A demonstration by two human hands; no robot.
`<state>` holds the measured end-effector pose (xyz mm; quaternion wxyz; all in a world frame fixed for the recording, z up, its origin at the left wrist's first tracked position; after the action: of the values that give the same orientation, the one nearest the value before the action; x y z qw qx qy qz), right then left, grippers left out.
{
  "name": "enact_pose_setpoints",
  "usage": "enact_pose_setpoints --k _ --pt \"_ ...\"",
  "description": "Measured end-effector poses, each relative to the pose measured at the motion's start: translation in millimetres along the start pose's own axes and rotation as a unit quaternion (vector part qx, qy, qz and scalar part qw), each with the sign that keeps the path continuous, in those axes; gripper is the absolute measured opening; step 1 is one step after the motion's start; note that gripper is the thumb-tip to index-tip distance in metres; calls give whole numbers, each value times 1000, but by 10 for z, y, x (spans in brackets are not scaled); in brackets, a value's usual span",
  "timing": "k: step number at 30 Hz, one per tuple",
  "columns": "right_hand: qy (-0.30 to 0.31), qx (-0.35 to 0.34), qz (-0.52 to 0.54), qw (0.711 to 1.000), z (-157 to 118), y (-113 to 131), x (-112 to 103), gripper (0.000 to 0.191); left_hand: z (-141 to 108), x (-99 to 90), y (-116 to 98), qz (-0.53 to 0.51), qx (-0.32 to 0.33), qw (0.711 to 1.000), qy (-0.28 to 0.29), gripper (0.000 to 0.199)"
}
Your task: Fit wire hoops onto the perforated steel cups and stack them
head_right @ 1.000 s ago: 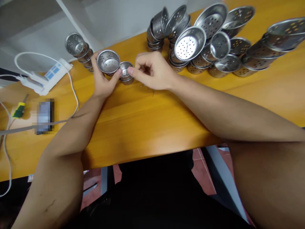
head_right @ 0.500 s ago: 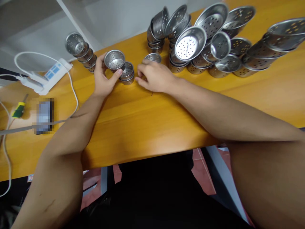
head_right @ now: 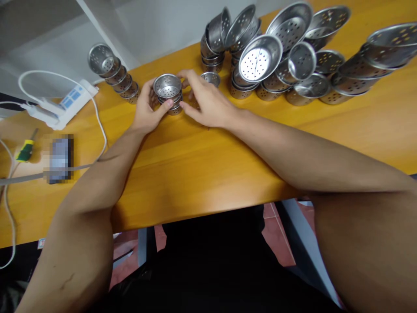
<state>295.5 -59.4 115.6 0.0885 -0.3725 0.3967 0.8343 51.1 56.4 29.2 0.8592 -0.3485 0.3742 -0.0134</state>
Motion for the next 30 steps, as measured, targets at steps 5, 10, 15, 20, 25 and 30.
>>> enact_pose_setpoints --k 5,10,15,20,25,30 --pt "12 -18 -8 1000 -16 25 80 78 11 34 -24 -24 10 999 26 108" --pt "-3 -21 -9 1000 22 -30 157 77 36 66 -87 -49 10 997 51 108" --pt "-2 -24 10 1000 147 -80 185 57 48 123 -155 -74 12 994 83 119" --pt "15 -39 20 999 196 -32 170 46 49 145 -234 -81 13 992 91 116" --pt "29 -34 32 999 209 1 142 46 62 150 -310 -87 32 991 96 104" --pt "47 -26 39 998 227 -14 150 53 93 154 -341 -81 63 989 108 100"
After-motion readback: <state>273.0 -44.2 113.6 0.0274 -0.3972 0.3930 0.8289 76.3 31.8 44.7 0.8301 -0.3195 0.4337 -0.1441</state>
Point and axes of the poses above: each hand's wrist, its own z-axis towards the middle knuckle, its own x-axis out of the palm, y = z × x, the point moved 8 cm from there along z, towards the middle knuckle, and after that the axes turned 9 degrees about y, right-handed, at the moved point
